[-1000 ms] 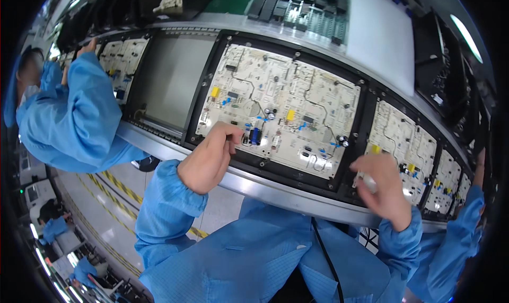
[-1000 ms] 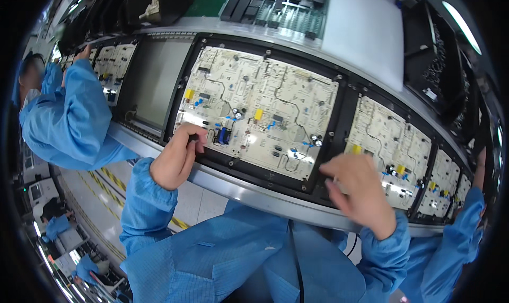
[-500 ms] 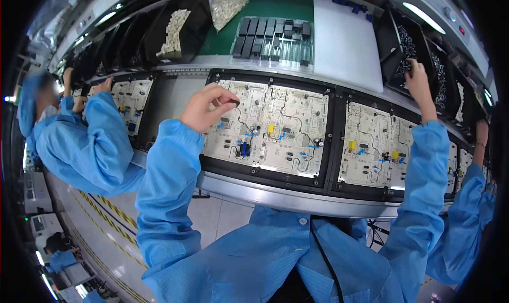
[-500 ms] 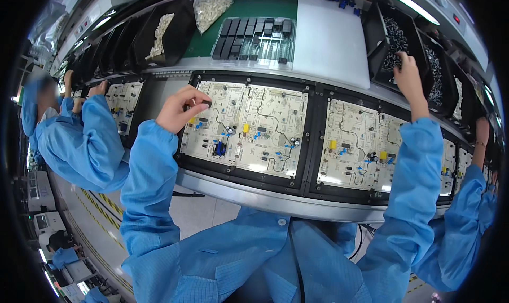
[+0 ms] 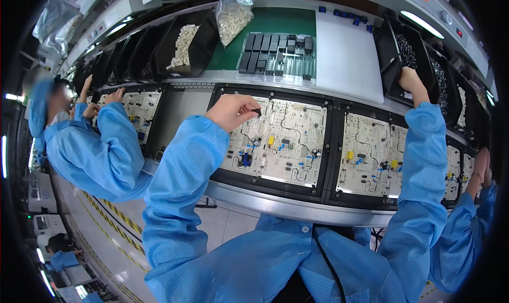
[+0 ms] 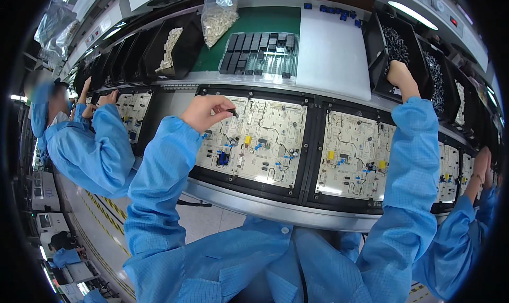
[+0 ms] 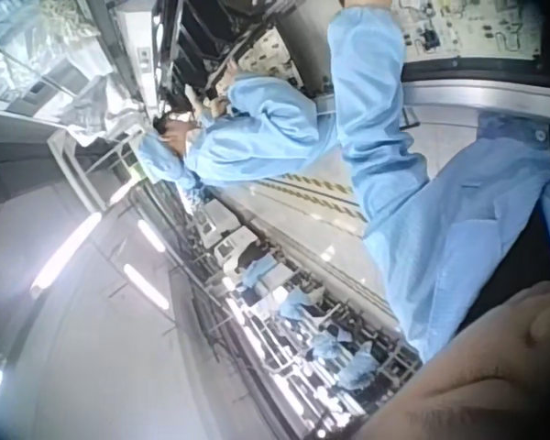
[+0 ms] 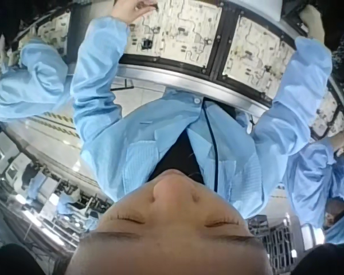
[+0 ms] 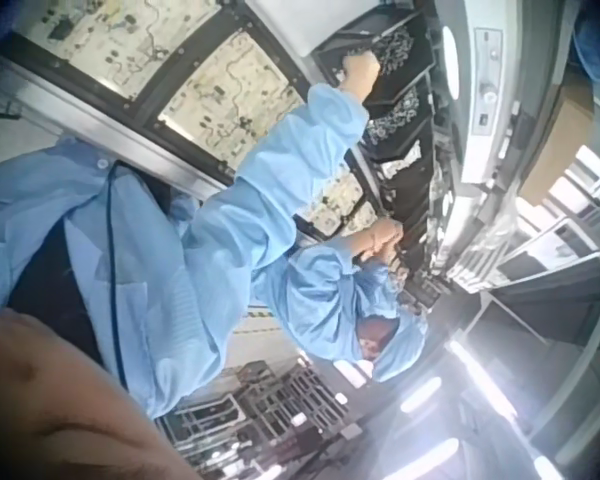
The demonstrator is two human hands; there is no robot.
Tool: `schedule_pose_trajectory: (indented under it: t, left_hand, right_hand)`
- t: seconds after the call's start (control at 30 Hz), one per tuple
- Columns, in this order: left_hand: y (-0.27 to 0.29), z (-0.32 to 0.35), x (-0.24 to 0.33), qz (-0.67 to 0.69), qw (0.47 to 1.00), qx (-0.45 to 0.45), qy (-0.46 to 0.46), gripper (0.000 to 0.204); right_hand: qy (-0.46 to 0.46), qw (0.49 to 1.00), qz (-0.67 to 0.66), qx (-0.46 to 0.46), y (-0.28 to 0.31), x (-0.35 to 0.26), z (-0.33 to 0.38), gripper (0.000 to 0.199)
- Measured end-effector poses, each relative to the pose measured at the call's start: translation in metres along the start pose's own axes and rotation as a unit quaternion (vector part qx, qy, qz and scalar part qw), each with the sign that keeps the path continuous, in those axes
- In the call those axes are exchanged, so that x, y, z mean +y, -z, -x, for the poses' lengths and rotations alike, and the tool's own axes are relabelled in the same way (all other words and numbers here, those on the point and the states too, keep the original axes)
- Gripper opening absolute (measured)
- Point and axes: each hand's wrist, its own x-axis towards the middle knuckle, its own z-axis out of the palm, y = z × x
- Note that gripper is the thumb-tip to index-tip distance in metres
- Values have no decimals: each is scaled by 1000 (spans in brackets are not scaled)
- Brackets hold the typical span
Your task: Manually placing electronic components onto circuit boards on a factory assembly line.
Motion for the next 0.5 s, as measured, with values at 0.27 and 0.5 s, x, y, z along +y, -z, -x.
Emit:
schedule_pose_trajectory:
  t: [0.27,0.5]
  left_hand:
    - [-25,-29,6,-48,992,-44,-112,18]
    - [-47,-42,9,-120,984,-64,-112,15]
  right_hand:
    - [-24,997,34,-63,22,-14,6,26]
    - [7,1000,7,-26,32,-21,24,21]
